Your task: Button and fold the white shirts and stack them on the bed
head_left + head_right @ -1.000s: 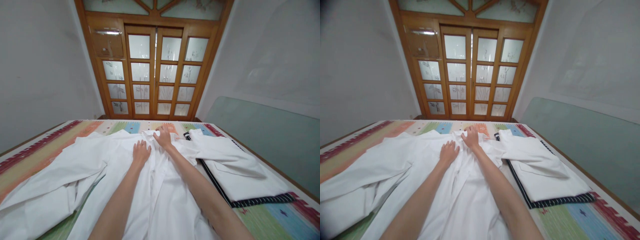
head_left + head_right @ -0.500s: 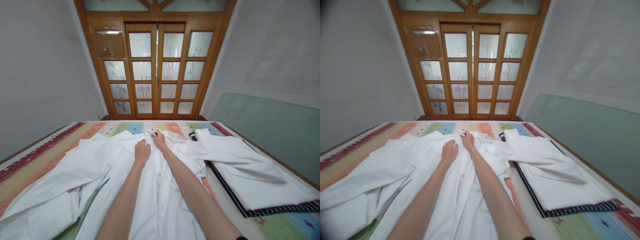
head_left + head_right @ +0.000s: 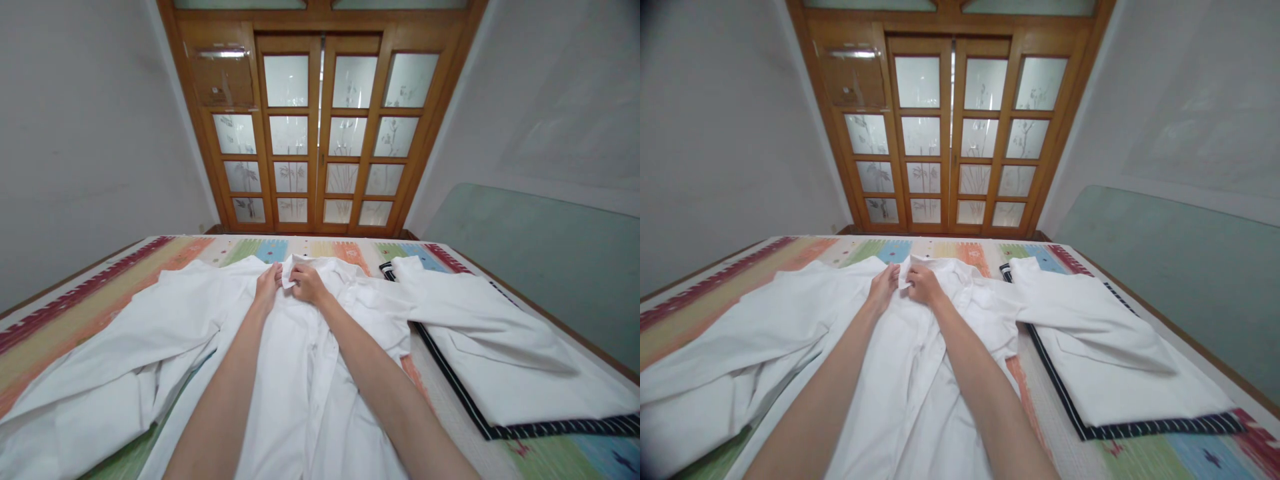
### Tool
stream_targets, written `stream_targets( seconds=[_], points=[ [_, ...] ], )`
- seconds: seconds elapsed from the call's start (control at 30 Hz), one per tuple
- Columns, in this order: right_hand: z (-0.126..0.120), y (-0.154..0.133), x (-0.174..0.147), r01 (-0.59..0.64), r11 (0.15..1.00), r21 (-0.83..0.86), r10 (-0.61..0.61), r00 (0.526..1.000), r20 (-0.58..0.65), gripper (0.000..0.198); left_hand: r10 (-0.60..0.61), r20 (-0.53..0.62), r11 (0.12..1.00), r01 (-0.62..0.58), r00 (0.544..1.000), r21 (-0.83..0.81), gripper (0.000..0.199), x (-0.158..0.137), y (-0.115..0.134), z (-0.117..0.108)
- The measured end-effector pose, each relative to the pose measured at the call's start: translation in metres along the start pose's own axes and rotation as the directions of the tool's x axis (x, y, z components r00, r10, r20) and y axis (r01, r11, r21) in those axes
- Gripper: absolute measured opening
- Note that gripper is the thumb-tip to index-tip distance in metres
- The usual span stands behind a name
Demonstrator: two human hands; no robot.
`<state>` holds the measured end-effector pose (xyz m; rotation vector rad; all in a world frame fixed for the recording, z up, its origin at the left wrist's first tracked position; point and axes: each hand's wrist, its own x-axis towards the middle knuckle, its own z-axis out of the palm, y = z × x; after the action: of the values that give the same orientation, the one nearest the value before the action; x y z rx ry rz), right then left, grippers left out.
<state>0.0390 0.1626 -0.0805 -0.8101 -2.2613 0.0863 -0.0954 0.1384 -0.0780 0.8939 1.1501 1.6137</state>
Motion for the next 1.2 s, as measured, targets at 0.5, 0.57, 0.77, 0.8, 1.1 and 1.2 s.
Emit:
stream_targets(
  seconds=[0.5,0.57,0.77,0.8,1.1,1.2],
  points=[
    [-0.007,-0.014,-0.002,-0.185,0.982,-0.026,0.182,0.980,-0.078,0.022,0.015,-0.043,1.000,-0.015,0.999,-0.020,0.048,0.006,-0.003,-0.005],
    [-0.007,-0.012,0.000,-0.305,0.952,0.035,0.306,0.933,-0.187,0.027,-0.027,-0.036,0.999,0.025,0.999,-0.032,0.044,0.006,-0.002,-0.005],
    [-0.003,-0.007,0.004,-0.437,0.878,0.194,0.476,0.835,-0.276,0.037,-0.122,0.029,0.986,0.124,0.992,-0.114,0.024,0.003,-0.001,-0.003],
    [-0.002,-0.005,0.004,-0.428,0.883,0.191,0.467,0.842,-0.269,0.033,-0.133,0.031,0.983,0.136,0.991,-0.127,0.022,0.002,-0.001,-0.003],
    [0.008,0.006,0.005,-0.434,0.894,0.112,0.444,0.824,-0.351,0.021,-0.152,-0.013,0.972,0.147,0.988,-0.186,0.023,0.000,0.001,-0.004],
    [0.006,0.005,0.004,-0.374,0.923,0.087,0.374,0.826,-0.422,0.018,-0.141,-0.028,0.966,0.132,0.990,-0.221,0.024,-0.001,0.003,-0.004]
  ],
)
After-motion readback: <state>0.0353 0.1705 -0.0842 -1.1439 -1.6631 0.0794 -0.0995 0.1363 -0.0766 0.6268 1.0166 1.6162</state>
